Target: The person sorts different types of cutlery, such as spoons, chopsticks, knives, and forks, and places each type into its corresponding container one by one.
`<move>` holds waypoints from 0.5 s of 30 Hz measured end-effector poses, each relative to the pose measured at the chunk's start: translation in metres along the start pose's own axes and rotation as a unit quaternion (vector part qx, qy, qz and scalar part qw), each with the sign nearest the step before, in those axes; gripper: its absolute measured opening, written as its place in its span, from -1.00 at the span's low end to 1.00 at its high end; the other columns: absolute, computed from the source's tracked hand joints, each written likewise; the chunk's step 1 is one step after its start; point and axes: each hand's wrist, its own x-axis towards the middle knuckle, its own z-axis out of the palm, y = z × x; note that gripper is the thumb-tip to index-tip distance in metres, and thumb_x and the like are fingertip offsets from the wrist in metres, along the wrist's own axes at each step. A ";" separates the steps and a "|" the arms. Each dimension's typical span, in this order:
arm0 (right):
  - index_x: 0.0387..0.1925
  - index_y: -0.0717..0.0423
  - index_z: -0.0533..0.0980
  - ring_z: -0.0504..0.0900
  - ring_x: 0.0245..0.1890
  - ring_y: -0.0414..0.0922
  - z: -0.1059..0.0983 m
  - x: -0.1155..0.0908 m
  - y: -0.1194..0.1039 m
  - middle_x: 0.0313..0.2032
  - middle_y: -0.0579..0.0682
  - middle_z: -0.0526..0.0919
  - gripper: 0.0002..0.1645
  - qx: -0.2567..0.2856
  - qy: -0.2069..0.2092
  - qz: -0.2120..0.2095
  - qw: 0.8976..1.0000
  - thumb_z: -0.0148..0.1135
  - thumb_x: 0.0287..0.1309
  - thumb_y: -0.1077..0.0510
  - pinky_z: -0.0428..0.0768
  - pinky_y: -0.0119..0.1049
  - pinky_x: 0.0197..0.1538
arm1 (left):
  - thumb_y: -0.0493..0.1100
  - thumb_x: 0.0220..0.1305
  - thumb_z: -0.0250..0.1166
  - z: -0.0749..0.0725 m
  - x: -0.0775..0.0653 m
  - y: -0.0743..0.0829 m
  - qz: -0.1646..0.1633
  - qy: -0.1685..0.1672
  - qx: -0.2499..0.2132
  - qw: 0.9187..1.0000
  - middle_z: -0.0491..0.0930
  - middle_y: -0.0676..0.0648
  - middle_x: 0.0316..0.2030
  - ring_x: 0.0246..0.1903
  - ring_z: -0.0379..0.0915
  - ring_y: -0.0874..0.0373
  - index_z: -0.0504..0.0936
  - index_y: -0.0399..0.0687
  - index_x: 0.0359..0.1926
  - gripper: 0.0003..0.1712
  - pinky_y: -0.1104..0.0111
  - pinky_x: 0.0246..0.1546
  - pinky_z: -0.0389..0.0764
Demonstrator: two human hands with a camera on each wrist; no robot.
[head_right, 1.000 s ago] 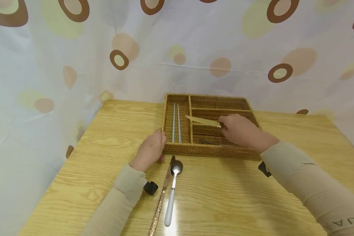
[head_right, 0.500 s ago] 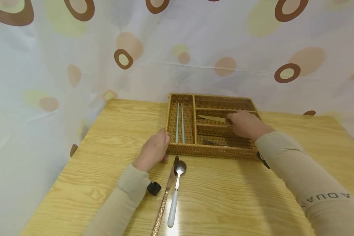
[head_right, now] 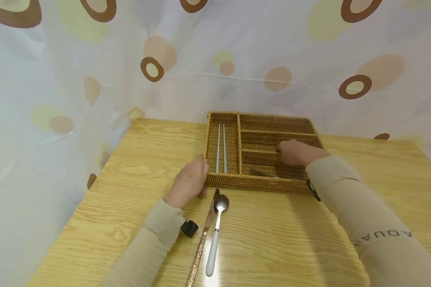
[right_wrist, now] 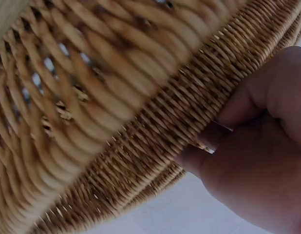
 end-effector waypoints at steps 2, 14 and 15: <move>0.14 0.50 0.21 0.35 0.04 0.33 0.003 -0.001 -0.003 0.10 0.51 0.32 -0.49 0.000 0.009 0.002 1.000 -0.28 0.11 0.45 0.42 0.15 0.01 | 0.00 0.48 -0.35 0.000 0.000 0.000 0.006 0.005 0.004 1.000 0.45 -0.01 -0.79 -0.86 0.35 0.23 0.32 -0.21 -0.10 -0.58 0.32 -0.81 0.40; 0.25 0.47 0.00 0.15 0.16 0.39 0.014 -0.013 -0.014 0.20 0.54 0.12 -0.42 0.003 0.017 0.036 0.999 -0.22 0.24 0.31 0.26 0.28 0.10 | 0.02 0.48 -0.36 0.000 -0.002 0.001 0.008 -0.001 0.000 1.000 0.46 -0.03 -0.75 -0.84 0.37 0.21 0.32 -0.21 -0.11 -0.56 0.35 -0.81 0.42; 0.25 0.46 -0.01 0.17 0.14 0.39 0.014 -0.015 -0.017 0.20 0.54 0.12 -0.41 -0.005 0.023 0.036 0.999 -0.18 0.25 0.28 0.29 0.30 0.07 | 0.02 0.48 -0.35 0.000 -0.002 0.002 0.008 -0.001 -0.003 1.000 0.46 -0.03 -0.75 -0.84 0.37 0.20 0.32 -0.22 -0.09 -0.56 0.34 -0.81 0.42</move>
